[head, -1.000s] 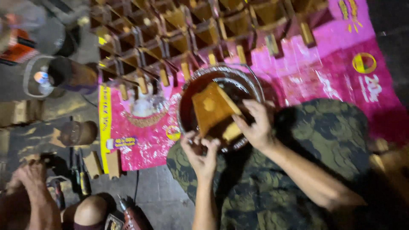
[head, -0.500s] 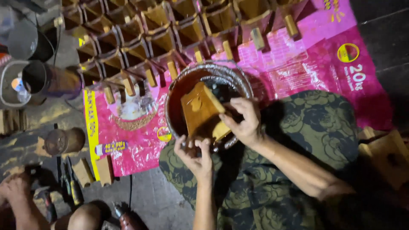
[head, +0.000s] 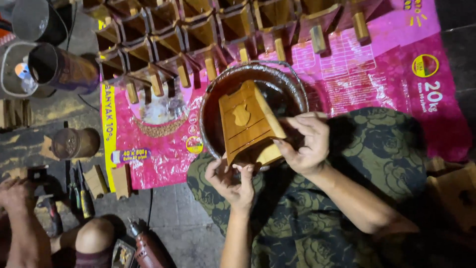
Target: Staining small wooden blocks by dipping them into a bowl of stain and placing them into a drying rack.
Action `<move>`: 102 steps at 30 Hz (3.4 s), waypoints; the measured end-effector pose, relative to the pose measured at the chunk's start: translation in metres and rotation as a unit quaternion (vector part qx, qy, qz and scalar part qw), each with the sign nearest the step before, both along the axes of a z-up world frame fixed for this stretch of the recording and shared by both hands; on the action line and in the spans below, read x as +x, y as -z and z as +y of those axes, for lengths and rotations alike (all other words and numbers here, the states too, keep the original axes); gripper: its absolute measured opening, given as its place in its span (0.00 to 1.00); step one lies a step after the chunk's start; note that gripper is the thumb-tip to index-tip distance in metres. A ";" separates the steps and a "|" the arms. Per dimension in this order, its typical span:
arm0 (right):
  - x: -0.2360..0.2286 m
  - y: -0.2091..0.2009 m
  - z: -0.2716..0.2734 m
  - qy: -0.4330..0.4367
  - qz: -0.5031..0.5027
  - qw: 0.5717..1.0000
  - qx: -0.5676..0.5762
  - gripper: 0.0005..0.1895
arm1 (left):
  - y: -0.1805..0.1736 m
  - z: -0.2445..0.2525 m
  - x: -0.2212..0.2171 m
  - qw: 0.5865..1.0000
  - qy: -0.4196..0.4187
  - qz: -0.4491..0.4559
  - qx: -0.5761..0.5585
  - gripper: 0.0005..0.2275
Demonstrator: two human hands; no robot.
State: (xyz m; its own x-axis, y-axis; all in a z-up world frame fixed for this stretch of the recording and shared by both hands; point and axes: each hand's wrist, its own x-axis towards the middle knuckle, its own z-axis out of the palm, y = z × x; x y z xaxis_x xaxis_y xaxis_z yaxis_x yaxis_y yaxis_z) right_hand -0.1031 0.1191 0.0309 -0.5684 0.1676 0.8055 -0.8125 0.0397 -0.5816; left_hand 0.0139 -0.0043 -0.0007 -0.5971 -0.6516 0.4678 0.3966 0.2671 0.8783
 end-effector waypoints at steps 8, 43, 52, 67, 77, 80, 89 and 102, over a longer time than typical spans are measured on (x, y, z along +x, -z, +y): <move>-0.020 0.005 -0.005 0.019 -0.077 0.992 0.100 0.23 | -0.019 -0.012 -0.029 0.998 0.053 -0.007 0.021 0.26; -0.103 -0.032 -0.019 -0.033 0.219 0.828 0.516 0.53 | -0.100 -0.053 -0.092 0.907 0.189 -0.279 -0.254 0.30; -0.097 -0.033 -0.019 -0.011 0.207 0.863 0.461 0.46 | -0.124 -0.053 -0.097 0.890 0.180 -0.260 -0.327 0.30; -0.076 -0.004 -0.012 0.116 -0.071 0.946 0.294 0.46 | -0.004 -0.021 -0.046 0.993 -0.018 -0.088 0.082 0.31; -0.061 -0.011 -0.020 0.086 -0.216 0.947 0.221 0.41 | -0.034 -0.011 -0.055 0.989 -0.009 -0.103 0.102 0.35; -0.064 -0.034 -0.009 0.035 -0.232 0.935 0.265 0.36 | -0.042 -0.022 -0.059 0.988 0.007 -0.080 0.130 0.34; -0.059 -0.106 0.018 -0.272 -0.143 0.943 0.130 0.32 | -0.102 -0.035 -0.046 0.987 0.100 -0.004 0.126 0.30; -0.033 -0.036 0.010 -0.161 -0.328 0.924 0.111 0.26 | -0.042 -0.019 -0.048 0.980 0.058 -0.117 0.152 0.27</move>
